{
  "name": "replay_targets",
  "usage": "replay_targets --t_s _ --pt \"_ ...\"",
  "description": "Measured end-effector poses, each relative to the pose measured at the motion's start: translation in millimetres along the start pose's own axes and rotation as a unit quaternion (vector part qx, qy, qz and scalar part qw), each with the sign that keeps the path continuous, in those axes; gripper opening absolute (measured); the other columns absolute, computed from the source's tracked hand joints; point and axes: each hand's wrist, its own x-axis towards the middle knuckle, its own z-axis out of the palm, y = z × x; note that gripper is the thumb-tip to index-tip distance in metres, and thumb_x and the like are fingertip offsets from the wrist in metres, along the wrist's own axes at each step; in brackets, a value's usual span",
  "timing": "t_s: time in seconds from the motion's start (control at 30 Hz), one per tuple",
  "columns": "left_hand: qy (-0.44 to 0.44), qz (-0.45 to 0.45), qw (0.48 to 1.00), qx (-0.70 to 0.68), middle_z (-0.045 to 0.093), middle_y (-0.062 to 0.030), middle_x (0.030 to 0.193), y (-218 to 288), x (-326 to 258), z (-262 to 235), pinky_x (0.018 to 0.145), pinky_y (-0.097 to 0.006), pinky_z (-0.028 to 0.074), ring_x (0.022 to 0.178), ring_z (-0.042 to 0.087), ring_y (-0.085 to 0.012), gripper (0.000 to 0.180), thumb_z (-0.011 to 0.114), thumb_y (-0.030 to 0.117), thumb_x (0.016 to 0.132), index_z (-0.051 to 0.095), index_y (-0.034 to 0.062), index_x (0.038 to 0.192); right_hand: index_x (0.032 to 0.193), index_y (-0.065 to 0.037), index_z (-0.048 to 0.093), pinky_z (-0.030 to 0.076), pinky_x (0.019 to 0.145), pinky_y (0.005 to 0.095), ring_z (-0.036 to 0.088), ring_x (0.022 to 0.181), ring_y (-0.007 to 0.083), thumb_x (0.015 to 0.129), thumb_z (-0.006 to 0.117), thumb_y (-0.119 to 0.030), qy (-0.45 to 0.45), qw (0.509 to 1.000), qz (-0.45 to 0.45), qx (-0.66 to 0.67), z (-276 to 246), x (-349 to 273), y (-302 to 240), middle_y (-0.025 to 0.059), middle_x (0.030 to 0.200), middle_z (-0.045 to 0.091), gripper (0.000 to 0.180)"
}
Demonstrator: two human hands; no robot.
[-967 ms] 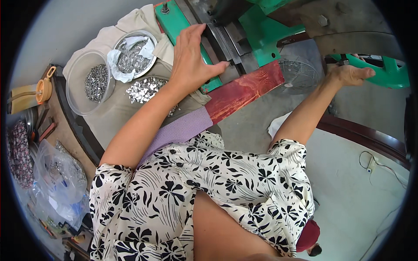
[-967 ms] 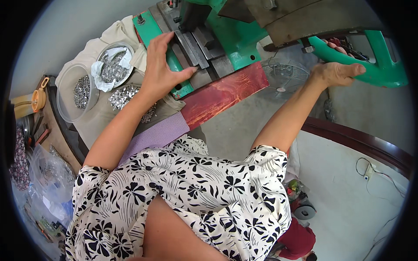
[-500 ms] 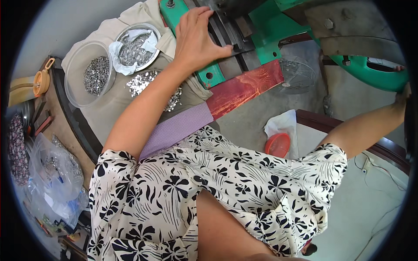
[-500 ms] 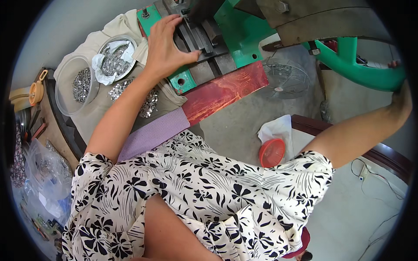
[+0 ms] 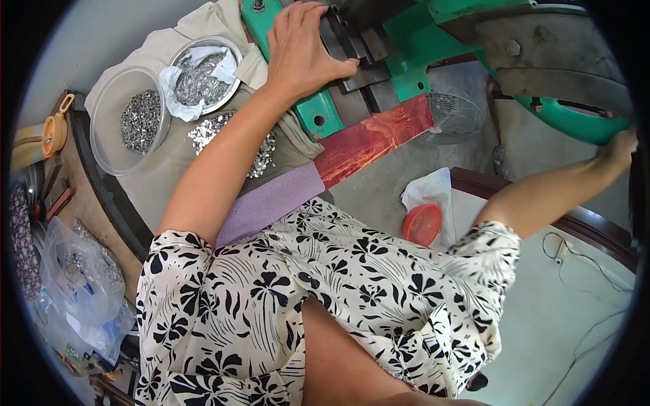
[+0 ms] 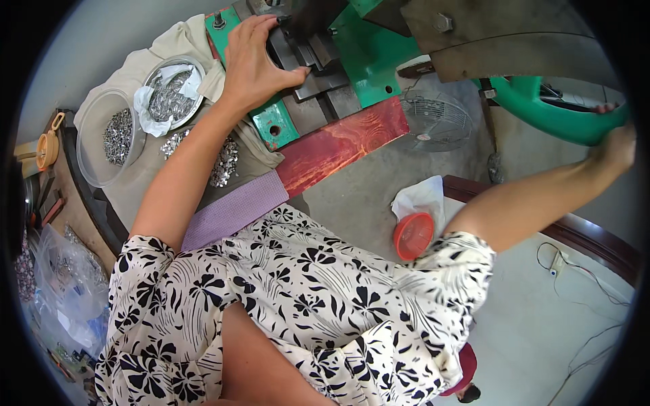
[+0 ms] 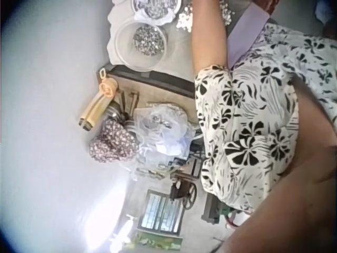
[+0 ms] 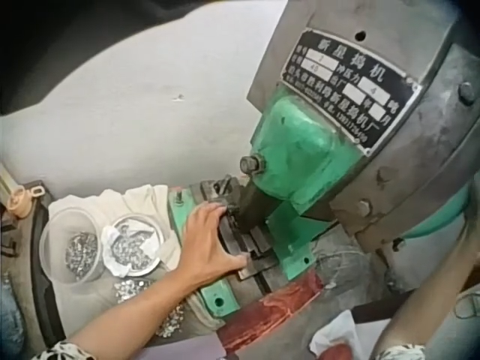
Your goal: Assembling small metal decorative pieces onto a strip of material at a workbench using a manual press.
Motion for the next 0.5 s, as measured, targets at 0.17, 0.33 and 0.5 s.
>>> replay_targets --t_s 0.17,0.33,0.5 --pt "-0.008 -0.003 1.0 -0.01 0.05 -0.0123 0.136 3.1 0.1 -4.1 0.108 -0.045 0.034 0.128 0.042 -0.0341 0.089 0.088 0.033 0.056 0.051 0.003 0.131 0.093 0.01 0.048 0.057 0.052 0.0441 0.057 0.051 0.0286 0.088 0.057 -0.07 0.157 0.97 -0.091 0.159 87.6 -138.8 46.6 0.0176 0.067 0.056 0.081" --pt "-0.028 0.002 0.999 -0.019 0.048 -0.0124 0.137 -3.7 0.8 -3.7 0.108 -0.046 0.035 0.127 0.042 -0.035 0.092 0.088 0.034 0.057 0.049 0.0035 0.134 0.088 0.012 0.045 0.058 0.05 0.045 0.058 0.05 0.0291 0.087 0.052 -0.075 0.246 0.954 -0.049 0.162 105.4 -156.5 38.3 0.0172 0.064 0.055 0.087" --pt "-0.04 -0.013 0.999 0.002 0.047 -0.0123 0.138 3.6 2.0 -4.5 0.108 -0.046 0.034 0.128 0.04 -0.0359 0.092 0.087 0.035 0.058 0.048 0.0027 0.134 0.09 0.011 0.047 0.058 0.058 0.0438 0.061 0.06 0.0304 0.087 0.055 -0.073 0.185 0.969 -0.031 0.16 91.2 -151.5 28.5 0.0194 0.072 0.057 0.084"
